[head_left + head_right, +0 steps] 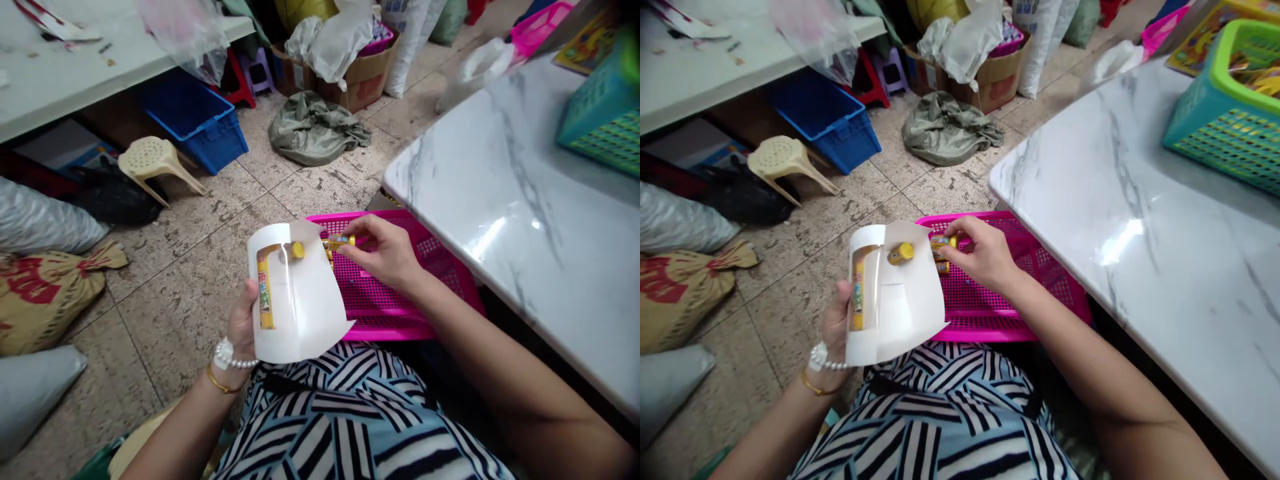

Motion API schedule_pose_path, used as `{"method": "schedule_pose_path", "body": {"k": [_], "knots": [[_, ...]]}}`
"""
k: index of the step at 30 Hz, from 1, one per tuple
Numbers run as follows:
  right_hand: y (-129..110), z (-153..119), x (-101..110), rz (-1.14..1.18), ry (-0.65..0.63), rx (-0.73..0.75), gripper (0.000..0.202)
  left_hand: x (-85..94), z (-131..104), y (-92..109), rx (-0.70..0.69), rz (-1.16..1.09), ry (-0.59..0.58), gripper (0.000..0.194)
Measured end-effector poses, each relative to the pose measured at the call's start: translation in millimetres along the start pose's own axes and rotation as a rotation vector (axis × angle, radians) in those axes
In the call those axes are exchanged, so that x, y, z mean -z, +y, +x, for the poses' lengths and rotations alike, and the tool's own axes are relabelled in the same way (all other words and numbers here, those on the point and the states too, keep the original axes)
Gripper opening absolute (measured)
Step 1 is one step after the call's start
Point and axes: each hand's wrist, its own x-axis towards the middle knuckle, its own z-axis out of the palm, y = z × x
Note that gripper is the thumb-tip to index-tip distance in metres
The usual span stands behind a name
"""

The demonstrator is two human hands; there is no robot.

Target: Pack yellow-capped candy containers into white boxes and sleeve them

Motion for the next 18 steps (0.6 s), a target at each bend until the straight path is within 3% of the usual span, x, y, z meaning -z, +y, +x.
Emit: {"method": "schedule_pose_path", "body": {"k": [2, 4, 7, 9, 11, 14, 16, 18], "knots": [[-16, 7, -1, 0.092, 0.004, 0.16, 0.019, -4.8, 4, 0, 0.004, 0.003, 0.011, 0.049], [-29, 12, -11, 0.019, -0.128, 0.268, 0.016, -9.2, 6, 1, 0.036, 0.03, 0.02, 0.049], [-32, 20, -24, -0.038, -0.195, 0.32, 0.022, -11.7, 7, 4, 0.056, 0.044, 0.042, 0.047], [-23, 26, -23, 0.037, -0.102, 0.242, 0.024, -9.4, 5, 6, -0.018, 0.015, 0.042, 0.047], [-7, 31, -19, -0.014, -0.053, 0.065, 0.025, -4.3, 4, 8, -0.112, -0.029, 0.026, 0.048], [20, 28, -23, -0.234, -0.264, -0.087, 0.019, 4.7, 4, 10, -0.136, -0.1, -0.001, 0.058], [34, 18, -38, -0.275, -0.425, -0.068, 0.016, 7.7, 5, 10, -0.082, -0.119, -0.014, 0.064], [43, 6, -55, -0.27, -0.493, -0.038, 0.021, 7.1, 5, 11, -0.012, -0.096, -0.012, 0.065]]}}
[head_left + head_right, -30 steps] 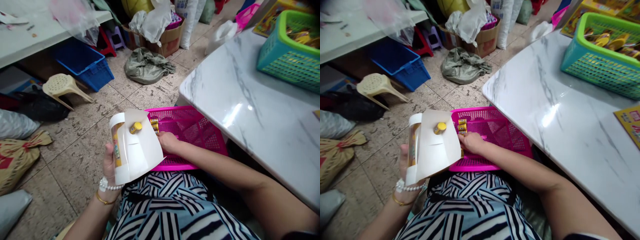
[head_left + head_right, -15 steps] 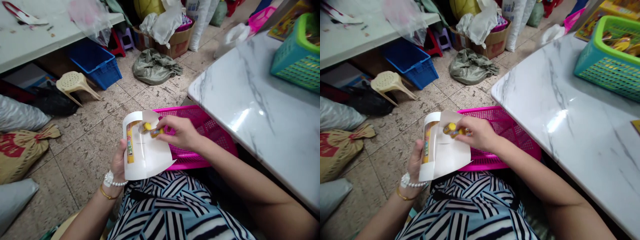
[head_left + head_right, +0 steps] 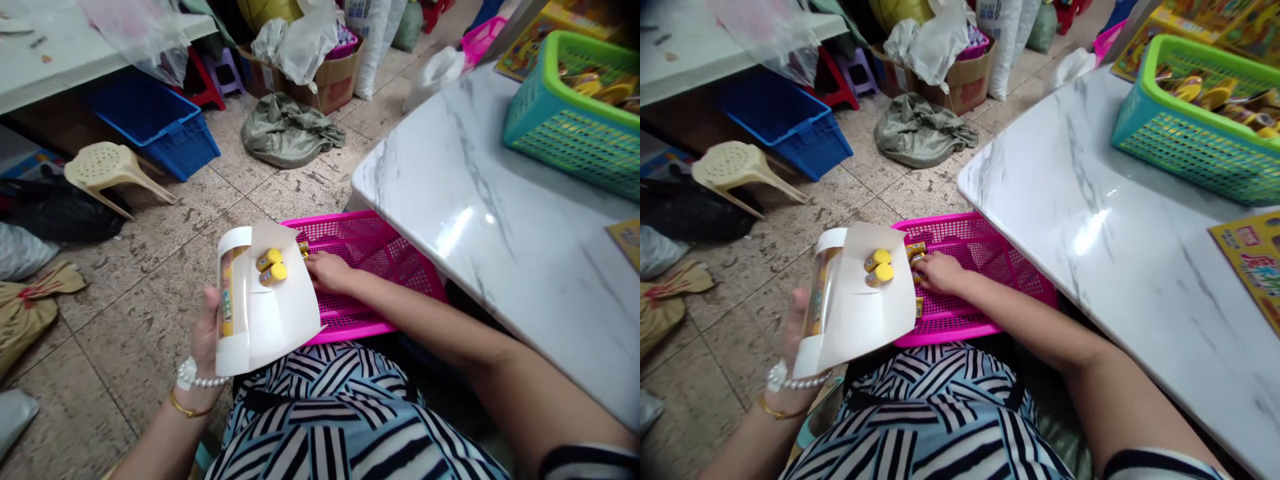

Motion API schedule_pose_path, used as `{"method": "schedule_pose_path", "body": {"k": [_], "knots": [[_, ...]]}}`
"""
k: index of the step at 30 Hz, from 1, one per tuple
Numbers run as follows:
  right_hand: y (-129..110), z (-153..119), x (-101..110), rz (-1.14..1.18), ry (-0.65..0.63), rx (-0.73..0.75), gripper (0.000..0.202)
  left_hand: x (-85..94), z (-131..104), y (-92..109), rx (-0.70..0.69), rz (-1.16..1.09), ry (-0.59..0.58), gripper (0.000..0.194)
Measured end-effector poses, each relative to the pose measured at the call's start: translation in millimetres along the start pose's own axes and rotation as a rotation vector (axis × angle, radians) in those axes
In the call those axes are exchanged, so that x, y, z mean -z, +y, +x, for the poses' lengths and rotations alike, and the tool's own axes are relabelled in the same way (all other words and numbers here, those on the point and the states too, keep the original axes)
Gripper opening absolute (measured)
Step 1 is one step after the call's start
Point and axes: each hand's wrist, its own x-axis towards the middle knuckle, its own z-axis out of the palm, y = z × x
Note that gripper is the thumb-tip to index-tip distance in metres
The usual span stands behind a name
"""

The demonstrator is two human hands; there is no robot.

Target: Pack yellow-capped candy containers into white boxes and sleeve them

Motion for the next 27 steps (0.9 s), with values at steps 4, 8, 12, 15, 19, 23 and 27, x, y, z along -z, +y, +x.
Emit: {"method": "schedule_pose_path", "body": {"k": [4, 8, 12, 15, 19, 23, 27], "knots": [[4, -2, -3, 0.019, 0.05, -0.006, 0.023, -5.6, 0, 1, 0.043, 0.037, 0.044, 0.068], [-1, -12, 57, 0.083, 0.271, -0.044, 0.037, -9.1, 1, -1, 0.04, 0.09, 0.063, 0.059], [-38, -31, 102, 0.218, 0.251, 0.139, 0.047, -12.0, 5, -3, 0.058, 0.134, 0.044, 0.052], [-69, -36, 99, 0.047, 0.104, 0.164, 0.037, -13.2, 7, -6, 0.112, 0.156, 0.066, 0.052], [-71, -31, 78, -0.039, 0.166, 0.201, 0.039, -12.7, 4, -7, 0.114, 0.173, 0.095, 0.051], [-35, -19, 67, 0.037, 0.29, -0.046, 0.028, -12.2, 3, -5, 0.065, 0.116, 0.095, 0.052], [-4, -5, 41, -0.077, 0.037, -0.115, 0.021, -16.5, 6, -4, 0.025, 0.065, 0.077, 0.067]]}}
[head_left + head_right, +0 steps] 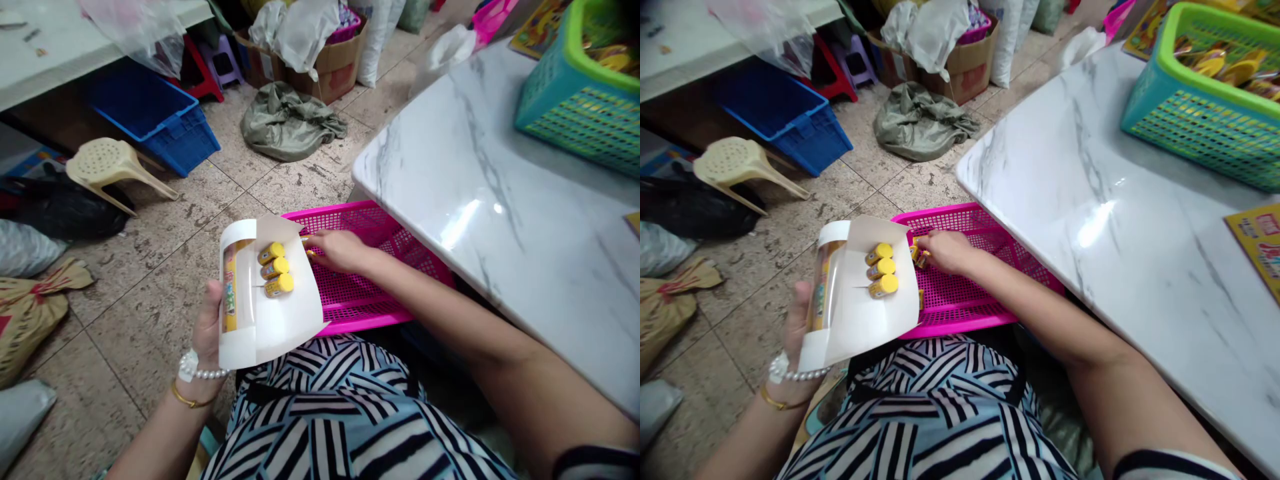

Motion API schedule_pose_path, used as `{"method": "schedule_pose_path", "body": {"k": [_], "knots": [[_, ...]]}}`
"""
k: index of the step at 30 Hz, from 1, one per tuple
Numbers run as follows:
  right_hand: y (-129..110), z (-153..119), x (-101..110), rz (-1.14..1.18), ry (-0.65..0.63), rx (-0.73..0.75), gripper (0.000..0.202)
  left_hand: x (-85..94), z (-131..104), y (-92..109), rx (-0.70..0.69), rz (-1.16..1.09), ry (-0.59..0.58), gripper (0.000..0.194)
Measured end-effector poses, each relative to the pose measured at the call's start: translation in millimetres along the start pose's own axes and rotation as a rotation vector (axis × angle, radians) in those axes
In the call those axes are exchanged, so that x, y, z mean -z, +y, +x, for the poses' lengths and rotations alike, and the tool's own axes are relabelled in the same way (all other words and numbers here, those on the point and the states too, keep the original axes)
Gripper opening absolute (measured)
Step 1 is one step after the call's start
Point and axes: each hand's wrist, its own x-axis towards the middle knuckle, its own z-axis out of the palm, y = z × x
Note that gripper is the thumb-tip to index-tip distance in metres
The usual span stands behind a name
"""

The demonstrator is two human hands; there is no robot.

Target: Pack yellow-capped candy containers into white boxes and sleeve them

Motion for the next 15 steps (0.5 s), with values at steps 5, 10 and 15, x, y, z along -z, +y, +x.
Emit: {"method": "schedule_pose_path", "body": {"k": [5, 10, 15], "knots": [[10, 7, -27, 0.061, -0.04, 0.078, 0.026, -3.2, 1, -2, 0.061, 0.021, -0.013, 0.079], [8, -8, 19, 0.146, 0.112, 0.107, 0.035, 4.1, 0, -1, 0.058, 0.082, 0.057, 0.066], [-24, -42, 74, 0.195, 0.202, 0.164, 0.039, 5.5, 0, 0, 0.077, 0.066, 0.073, 0.063]]}}
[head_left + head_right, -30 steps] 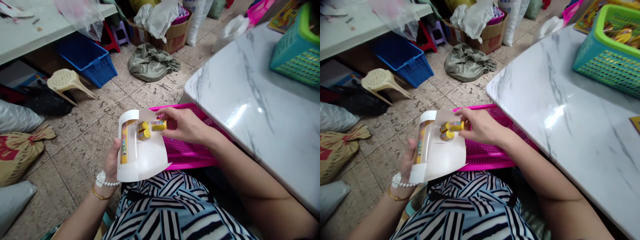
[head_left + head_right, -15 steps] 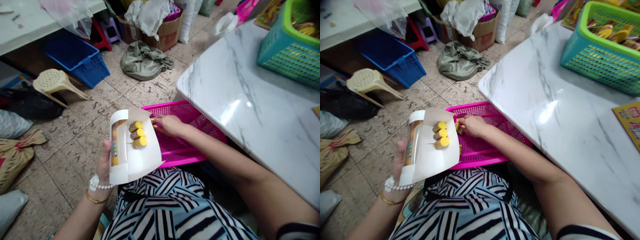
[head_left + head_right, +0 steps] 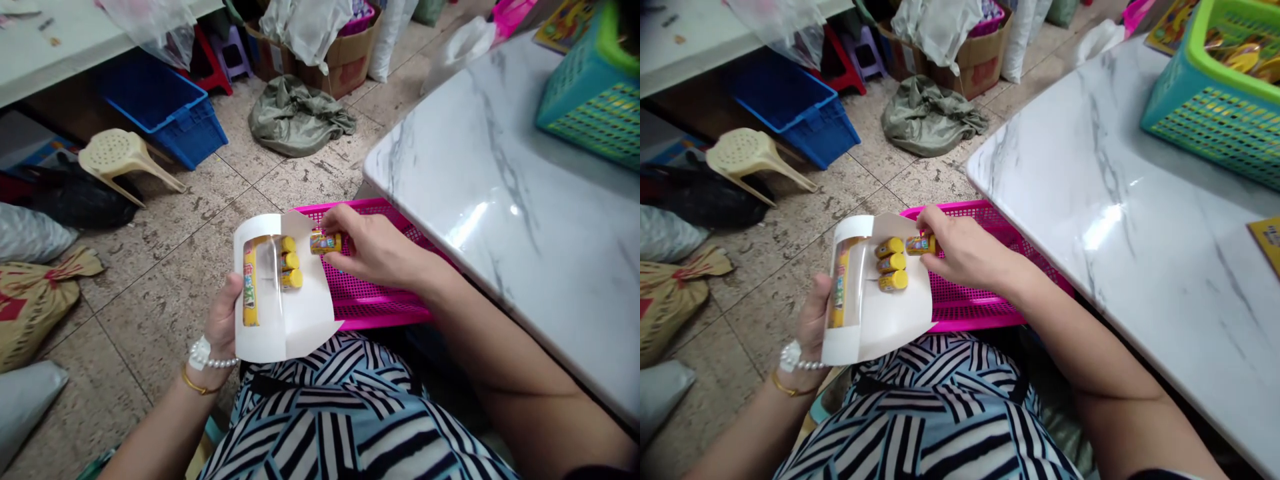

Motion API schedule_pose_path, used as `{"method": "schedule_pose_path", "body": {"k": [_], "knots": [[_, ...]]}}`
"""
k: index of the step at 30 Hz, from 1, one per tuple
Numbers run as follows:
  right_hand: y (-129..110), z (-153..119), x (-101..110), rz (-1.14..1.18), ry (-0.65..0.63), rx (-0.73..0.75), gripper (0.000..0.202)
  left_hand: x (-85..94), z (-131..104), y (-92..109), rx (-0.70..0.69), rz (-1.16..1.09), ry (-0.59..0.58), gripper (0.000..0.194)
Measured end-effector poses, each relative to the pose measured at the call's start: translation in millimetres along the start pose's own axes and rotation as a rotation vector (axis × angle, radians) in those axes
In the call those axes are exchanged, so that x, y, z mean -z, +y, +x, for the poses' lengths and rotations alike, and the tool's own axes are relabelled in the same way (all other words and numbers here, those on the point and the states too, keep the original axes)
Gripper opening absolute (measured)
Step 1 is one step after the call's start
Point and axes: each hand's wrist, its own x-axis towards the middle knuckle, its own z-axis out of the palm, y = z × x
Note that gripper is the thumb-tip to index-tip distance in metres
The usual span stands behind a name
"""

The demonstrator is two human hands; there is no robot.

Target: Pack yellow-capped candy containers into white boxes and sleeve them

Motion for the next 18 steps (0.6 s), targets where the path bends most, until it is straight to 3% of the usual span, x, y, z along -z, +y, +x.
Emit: {"method": "schedule_pose_path", "body": {"k": [3, 8, 13, 15, 18], "knots": [[-25, -9, 0, -0.095, -0.044, 0.004, 0.027, -4.9, 1, -2, -0.015, 0.018, 0.009, 0.068], [-43, -16, -31, -0.015, -0.278, 0.078, 0.031, -13.9, 1, -6, -0.02, 0.052, -0.062, 0.067], [-2, -3, -39, 0.04, 0.001, -0.112, 0.024, -7.1, 2, 2, -0.099, -0.043, -0.119, 0.062], [15, 2, -47, -0.042, -0.056, -0.165, 0.019, -3.4, 4, 8, -0.125, -0.071, -0.148, 0.062], [23, -1, -77, -0.015, -0.341, -0.04, 0.022, -3.1, 7, 11, -0.116, -0.095, -0.198, 0.057]]}}
